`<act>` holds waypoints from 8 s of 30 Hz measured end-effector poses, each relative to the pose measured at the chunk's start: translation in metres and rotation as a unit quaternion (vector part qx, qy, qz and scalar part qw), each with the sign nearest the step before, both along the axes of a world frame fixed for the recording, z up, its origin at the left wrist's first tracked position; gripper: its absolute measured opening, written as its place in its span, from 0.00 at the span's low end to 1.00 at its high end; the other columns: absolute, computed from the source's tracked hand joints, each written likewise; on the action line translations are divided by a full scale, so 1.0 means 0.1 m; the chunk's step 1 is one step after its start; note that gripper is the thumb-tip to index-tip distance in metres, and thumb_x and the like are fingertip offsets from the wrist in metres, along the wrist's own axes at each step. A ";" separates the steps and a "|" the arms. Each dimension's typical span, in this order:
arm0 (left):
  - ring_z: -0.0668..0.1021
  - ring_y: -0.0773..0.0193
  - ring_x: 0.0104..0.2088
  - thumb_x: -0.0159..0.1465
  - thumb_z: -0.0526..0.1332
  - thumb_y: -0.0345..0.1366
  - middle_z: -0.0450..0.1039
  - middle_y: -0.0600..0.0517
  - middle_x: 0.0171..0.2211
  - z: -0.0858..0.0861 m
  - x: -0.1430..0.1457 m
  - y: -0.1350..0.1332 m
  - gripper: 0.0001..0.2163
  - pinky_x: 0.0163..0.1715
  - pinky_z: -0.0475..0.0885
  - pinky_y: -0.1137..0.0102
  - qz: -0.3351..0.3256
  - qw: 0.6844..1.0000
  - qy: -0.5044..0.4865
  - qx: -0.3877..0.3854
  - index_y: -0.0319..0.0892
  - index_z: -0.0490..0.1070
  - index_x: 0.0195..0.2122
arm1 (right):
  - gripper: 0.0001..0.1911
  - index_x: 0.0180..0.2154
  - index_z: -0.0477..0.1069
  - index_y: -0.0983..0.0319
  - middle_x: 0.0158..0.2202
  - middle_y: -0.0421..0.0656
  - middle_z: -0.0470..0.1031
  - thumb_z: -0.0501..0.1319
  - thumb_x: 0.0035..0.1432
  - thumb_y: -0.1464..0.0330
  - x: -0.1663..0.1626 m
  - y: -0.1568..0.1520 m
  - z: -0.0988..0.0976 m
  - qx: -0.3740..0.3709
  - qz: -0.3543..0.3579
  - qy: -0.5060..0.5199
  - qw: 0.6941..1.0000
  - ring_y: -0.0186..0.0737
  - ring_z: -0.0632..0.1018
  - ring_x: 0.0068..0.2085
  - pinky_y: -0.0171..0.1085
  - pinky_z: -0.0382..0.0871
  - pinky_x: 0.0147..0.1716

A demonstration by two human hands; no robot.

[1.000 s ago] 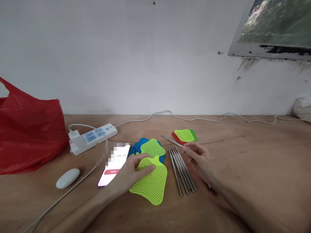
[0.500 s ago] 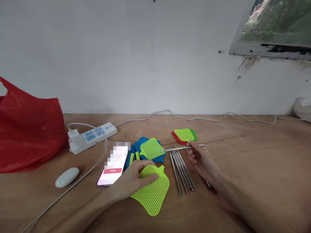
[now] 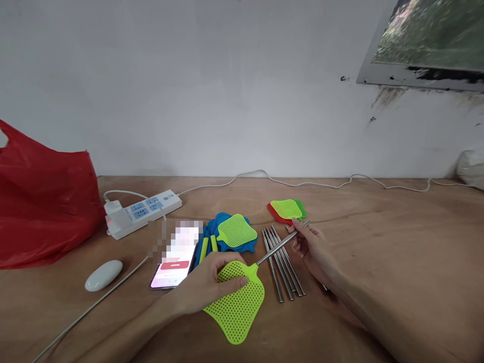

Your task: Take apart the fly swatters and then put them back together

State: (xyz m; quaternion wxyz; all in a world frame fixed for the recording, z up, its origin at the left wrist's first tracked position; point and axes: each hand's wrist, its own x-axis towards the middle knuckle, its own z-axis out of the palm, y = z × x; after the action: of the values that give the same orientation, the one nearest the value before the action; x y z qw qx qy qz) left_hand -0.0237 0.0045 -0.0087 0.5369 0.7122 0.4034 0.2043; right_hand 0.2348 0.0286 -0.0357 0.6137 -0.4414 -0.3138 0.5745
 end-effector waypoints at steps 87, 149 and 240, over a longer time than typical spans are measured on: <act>0.75 0.67 0.29 0.49 0.77 0.43 0.78 0.51 0.31 -0.17 0.19 0.03 0.16 0.28 0.73 0.74 0.335 0.872 -0.352 -0.055 0.38 0.81 0.33 | 0.16 0.44 0.81 0.57 0.28 0.41 0.75 0.56 0.68 0.58 -0.25 -0.36 -0.17 0.234 0.204 -0.396 0.864 0.39 0.72 0.30 0.36 0.64 0.30; 0.75 0.40 0.53 0.64 0.61 0.41 0.74 0.36 0.52 -0.30 -0.18 0.24 0.22 0.49 0.71 0.50 0.159 0.781 0.360 0.486 0.33 0.69 0.56 | 0.19 0.37 0.69 0.59 0.26 0.37 0.73 0.69 0.55 0.52 -0.23 -0.22 -0.07 0.023 0.143 -0.054 0.988 0.32 0.73 0.24 0.32 0.69 0.23; 0.61 0.71 0.19 0.68 0.55 0.51 0.66 0.57 0.22 -0.18 0.15 -0.09 0.20 0.17 0.53 0.76 0.059 0.998 -0.028 0.005 0.38 0.76 0.40 | 0.20 0.32 0.78 0.62 0.27 0.40 0.73 0.74 0.48 0.53 -0.23 -0.24 -0.15 0.042 0.081 -0.047 0.995 0.32 0.70 0.27 0.32 0.64 0.25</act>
State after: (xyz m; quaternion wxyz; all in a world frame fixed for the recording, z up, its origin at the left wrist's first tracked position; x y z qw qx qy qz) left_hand -0.0091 -0.0042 -0.0271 0.5316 0.6834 0.4289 0.2576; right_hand 0.2120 0.0049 -0.0503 0.5678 -0.4148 -0.4012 0.5870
